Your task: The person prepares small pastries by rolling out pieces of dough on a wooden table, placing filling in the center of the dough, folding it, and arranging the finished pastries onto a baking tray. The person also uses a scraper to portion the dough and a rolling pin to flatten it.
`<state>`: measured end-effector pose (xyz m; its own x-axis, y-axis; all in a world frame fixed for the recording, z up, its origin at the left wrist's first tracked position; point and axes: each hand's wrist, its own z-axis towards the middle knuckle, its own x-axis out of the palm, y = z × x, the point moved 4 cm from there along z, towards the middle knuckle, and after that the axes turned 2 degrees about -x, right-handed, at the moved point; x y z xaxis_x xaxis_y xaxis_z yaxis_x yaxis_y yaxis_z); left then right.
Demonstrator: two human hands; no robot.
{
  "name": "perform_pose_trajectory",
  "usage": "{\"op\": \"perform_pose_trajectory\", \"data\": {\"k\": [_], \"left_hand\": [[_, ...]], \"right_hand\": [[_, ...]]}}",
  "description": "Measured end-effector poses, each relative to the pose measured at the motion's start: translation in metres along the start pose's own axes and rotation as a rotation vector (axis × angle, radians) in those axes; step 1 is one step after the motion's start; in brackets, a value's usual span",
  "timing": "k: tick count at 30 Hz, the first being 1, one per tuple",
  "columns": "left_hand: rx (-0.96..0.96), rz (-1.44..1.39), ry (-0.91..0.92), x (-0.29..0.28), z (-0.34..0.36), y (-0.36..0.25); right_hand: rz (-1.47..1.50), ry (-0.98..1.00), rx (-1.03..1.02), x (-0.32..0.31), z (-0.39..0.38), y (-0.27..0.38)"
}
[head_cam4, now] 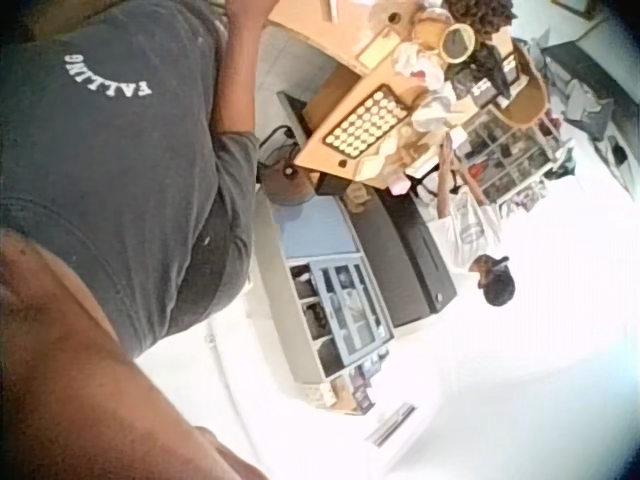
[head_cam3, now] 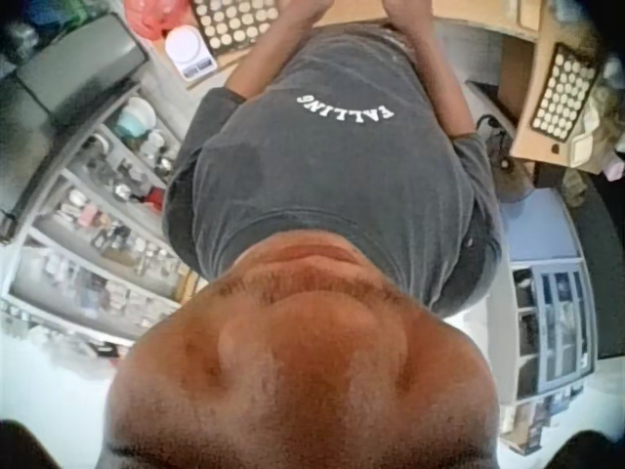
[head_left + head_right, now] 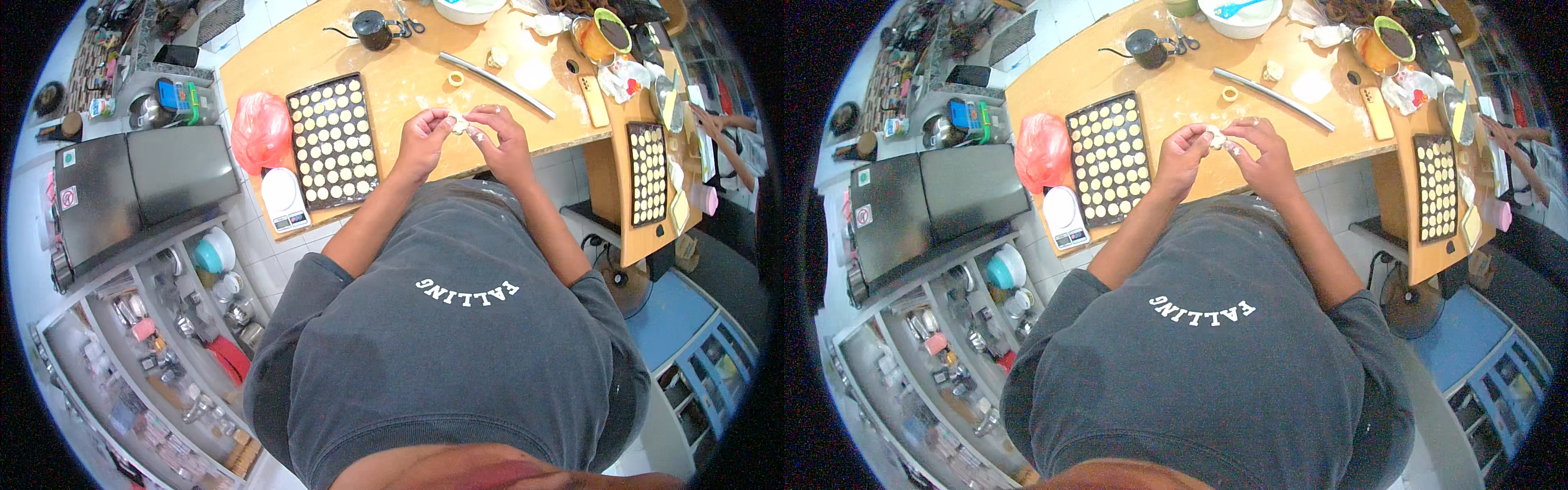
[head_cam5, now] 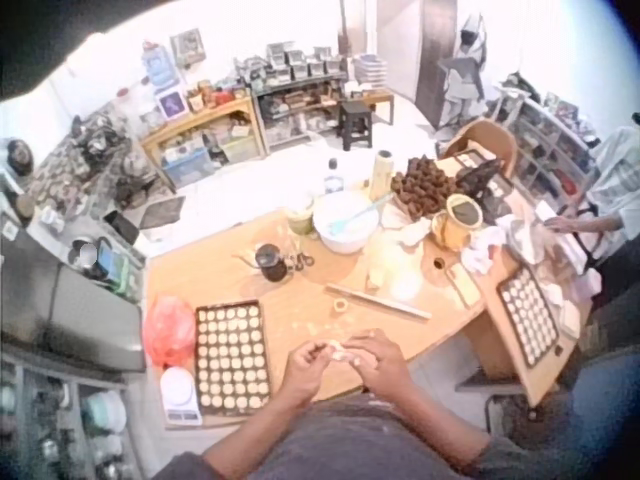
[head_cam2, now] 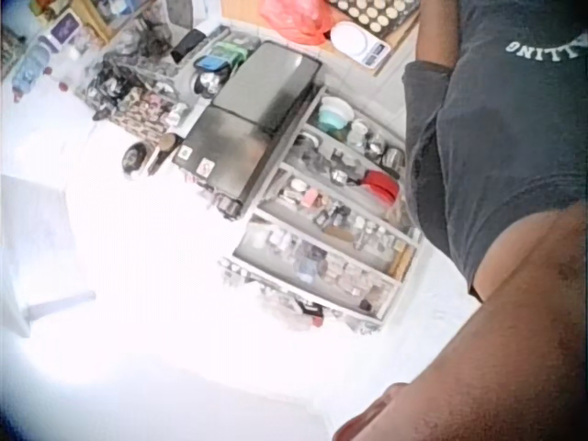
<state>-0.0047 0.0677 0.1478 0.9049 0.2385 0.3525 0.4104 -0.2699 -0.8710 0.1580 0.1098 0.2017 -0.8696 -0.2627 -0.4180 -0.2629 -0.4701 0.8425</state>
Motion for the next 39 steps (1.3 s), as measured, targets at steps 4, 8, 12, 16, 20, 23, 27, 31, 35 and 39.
{"op": "perform_pose_trajectory", "data": {"k": [4, 8, 12, 16, 20, 23, 27, 31, 35, 39], "left_hand": [[0.008, 0.078, -0.027, 0.030, 0.019, -0.005], [0.073, 0.176, -0.074, 0.063, 0.038, -0.003], [0.197, 0.425, -0.072, 0.105, 0.050, -0.010], [0.284, 0.674, -0.161, 0.148, 0.052, -0.016], [0.259, 0.594, -0.262, 0.185, 0.066, 0.004], [0.313, 0.590, -0.268, 0.209, 0.082, 0.023], [0.283, 0.488, -0.207, 0.236, 0.100, 0.036], [0.306, 0.577, -0.224, 0.262, 0.109, 0.037], [0.301, 0.646, -0.304, 0.275, 0.111, 0.036], [0.418, 0.701, -0.435, 0.272, 0.119, 0.039]], "right_hand": [[-0.017, 0.057, -0.076, -0.033, 0.019, -0.010], [0.031, 0.144, 0.025, -0.070, 0.038, -0.043], [0.389, 0.203, 0.296, -0.097, 0.048, -0.095], [0.440, 0.304, 0.349, -0.122, 0.056, -0.123], [0.463, 0.414, 0.376, -0.157, 0.065, -0.146], [0.462, 0.451, 0.384, -0.187, 0.066, -0.172], [0.556, 0.354, 0.389, -0.219, 0.067, -0.177], [0.494, 0.379, 0.244, -0.242, 0.072, -0.183], [0.367, 0.409, 0.311, -0.250, 0.073, -0.195], [0.306, 0.346, 0.254, -0.245, 0.079, -0.199]]}}
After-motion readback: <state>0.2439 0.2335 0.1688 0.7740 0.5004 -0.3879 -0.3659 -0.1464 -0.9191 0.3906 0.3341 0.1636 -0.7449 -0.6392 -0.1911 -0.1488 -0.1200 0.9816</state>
